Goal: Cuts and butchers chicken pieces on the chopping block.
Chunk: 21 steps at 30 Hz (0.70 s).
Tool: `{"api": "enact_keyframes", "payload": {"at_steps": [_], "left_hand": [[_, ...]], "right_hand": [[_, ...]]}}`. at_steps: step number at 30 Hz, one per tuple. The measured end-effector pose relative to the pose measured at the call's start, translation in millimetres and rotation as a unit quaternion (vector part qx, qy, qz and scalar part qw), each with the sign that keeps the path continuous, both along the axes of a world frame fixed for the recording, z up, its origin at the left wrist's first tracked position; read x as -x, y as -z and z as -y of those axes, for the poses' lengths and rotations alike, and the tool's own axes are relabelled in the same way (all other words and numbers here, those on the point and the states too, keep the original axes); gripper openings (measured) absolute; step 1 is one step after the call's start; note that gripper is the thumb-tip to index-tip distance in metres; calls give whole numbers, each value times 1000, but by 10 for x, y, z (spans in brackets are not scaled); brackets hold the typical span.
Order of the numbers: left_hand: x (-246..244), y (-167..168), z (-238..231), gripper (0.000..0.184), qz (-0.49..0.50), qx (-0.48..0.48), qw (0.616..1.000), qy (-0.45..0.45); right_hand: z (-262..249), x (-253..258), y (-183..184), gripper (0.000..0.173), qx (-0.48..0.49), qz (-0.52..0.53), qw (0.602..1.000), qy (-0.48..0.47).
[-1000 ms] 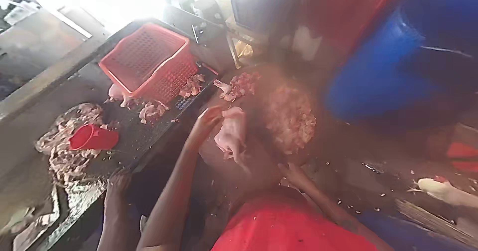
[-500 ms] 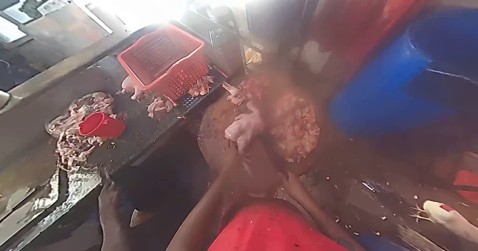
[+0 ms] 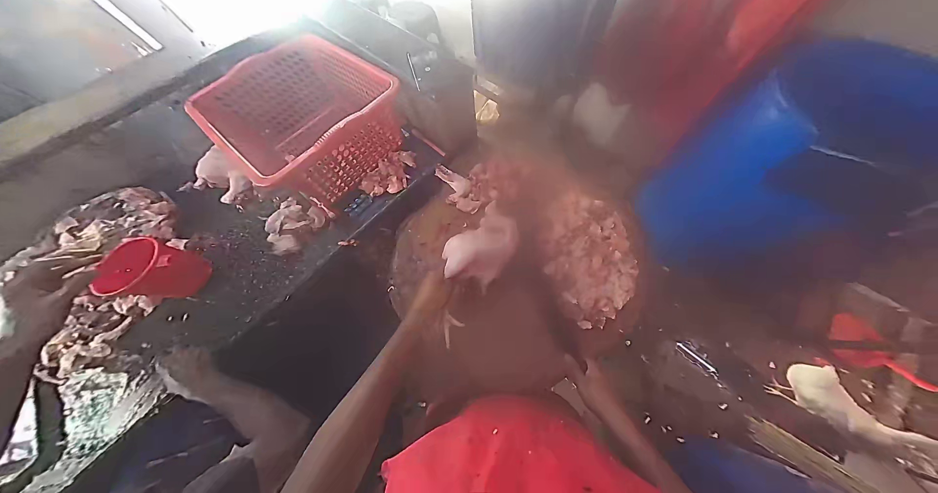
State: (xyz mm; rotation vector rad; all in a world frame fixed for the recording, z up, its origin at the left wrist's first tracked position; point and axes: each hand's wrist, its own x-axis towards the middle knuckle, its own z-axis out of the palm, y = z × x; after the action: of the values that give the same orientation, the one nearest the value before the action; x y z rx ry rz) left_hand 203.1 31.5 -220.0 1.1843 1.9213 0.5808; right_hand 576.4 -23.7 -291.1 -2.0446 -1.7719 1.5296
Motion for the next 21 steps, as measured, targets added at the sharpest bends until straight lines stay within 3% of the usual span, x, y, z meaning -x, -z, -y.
{"api": "enact_keyframes", "payload": {"at_steps": [3, 5, 9, 11, 15, 19, 21], "left_hand": [[299, 187, -466, 44, -112, -41, 988, 100], [578, 296, -734, 48, -82, -15, 982, 167], [1019, 303, -1139, 41, 26, -33, 998, 39], [1097, 375, -1426, 40, 0, -29, 1000, 6], [1018, 635, -2062, 46, -5, 6, 999, 32], [783, 659, -2470, 51, -180, 92, 976, 84], [766, 669, -2565, 46, -192, 97, 970, 113]], "right_hand": [[36, 58, -19, 47, 1, 21, 1000, 7], [24, 91, -65, 47, -3, 30, 1000, 7], [33, 195, -148, 48, 12, 74, 997, 14], [50, 257, -207, 48, 30, 104, 994, 14], [43, 337, -223, 49, 36, 154, 987, -2], [30, 378, -218, 49, 36, 180, 983, -9], [44, 385, -224, 48, 33, 179, 983, -13]]}}
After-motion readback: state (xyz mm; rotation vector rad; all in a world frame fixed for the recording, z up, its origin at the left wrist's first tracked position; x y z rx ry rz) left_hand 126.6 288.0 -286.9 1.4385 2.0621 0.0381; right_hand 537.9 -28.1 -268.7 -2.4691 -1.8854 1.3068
